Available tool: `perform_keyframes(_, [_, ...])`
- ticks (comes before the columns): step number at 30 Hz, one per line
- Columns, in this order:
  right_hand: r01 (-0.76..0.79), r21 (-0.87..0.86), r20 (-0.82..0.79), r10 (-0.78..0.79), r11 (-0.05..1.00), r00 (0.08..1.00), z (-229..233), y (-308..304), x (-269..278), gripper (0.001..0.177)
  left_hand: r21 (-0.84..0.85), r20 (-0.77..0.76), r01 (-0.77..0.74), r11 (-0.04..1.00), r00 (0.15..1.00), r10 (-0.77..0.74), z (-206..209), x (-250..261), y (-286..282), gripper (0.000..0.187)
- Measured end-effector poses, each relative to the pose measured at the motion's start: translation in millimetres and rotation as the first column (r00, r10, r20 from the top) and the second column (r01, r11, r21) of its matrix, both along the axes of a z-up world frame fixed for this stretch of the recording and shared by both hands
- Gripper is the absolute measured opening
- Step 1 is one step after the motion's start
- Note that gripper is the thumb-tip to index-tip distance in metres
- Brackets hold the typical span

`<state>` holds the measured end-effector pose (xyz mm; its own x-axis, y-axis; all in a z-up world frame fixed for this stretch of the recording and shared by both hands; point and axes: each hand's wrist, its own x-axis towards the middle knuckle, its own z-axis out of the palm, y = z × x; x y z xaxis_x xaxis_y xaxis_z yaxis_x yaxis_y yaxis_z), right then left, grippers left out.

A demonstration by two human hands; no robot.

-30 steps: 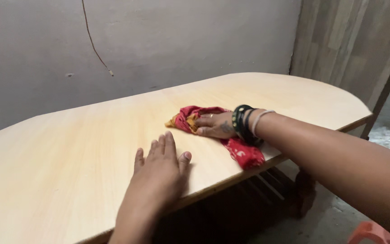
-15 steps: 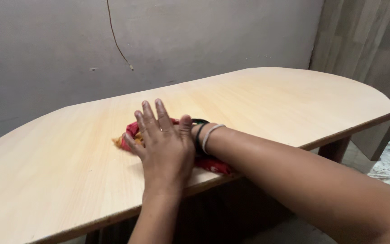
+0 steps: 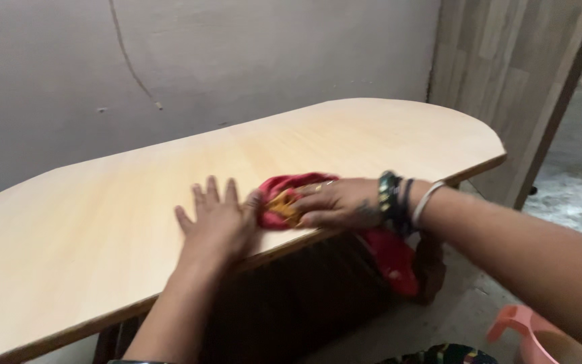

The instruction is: The person wipes a light-colored wooden table and a dark wooden bench using a red cloth. They dip the cloth into a pink bucket of water, wring it out, and wipe the surfaces in circular and back-and-forth motions.

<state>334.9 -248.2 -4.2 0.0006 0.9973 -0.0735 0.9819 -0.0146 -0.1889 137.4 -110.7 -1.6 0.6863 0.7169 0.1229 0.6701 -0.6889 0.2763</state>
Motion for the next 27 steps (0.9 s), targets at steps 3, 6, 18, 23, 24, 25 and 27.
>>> perform_keyframes(3, [0.187, 0.023, -0.082, -0.184, 0.982, 0.980, -2, -31, 57, 0.067, -0.022, -0.117, 0.154, 0.988, 0.981, -0.156, 0, 33, -26, 0.076])
perform_keyframes(6, [0.355, 0.030, -0.108, -0.350, 0.934, 0.930, -5, -53, 121, 0.066, -0.031, -0.185, 0.288, 0.957, 0.940, -0.288, 0, 59, -45, 0.074])
perform_keyframes(18, [0.699, 0.379, 0.009, -0.758, 0.606, 0.652, -16, -87, 139, 0.051, -0.068, -0.129, 0.277, 0.958, 0.950, -0.284, 2, 66, -52, 0.066])
perform_keyframes(23, [0.641, 0.387, -0.076, -0.670, 0.663, 0.739, -20, -40, 16, 0.043, 0.091, -0.004, 0.245, 0.965, 0.969, -0.245, -12, 53, -48, 0.057])
perform_keyframes(24, [0.607, 0.443, -0.078, -0.646, 0.660, 0.760, -21, -30, -9, 0.041, 0.139, 0.028, 0.231, 0.963, 0.971, -0.238, -15, 47, -47, 0.056])
perform_keyframes(25, [0.567, 0.497, -0.078, -0.617, 0.657, 0.783, -24, -21, -32, 0.040, 0.187, 0.059, 0.211, 0.959, 0.973, -0.225, -19, 40, -47, 0.055])
perform_keyframes(27, [0.452, 0.650, -0.090, -0.528, 0.611, 0.844, -34, -12, -75, 0.035, 0.288, 0.114, 0.132, 0.948, 0.979, -0.171, -28, 19, -50, 0.051])
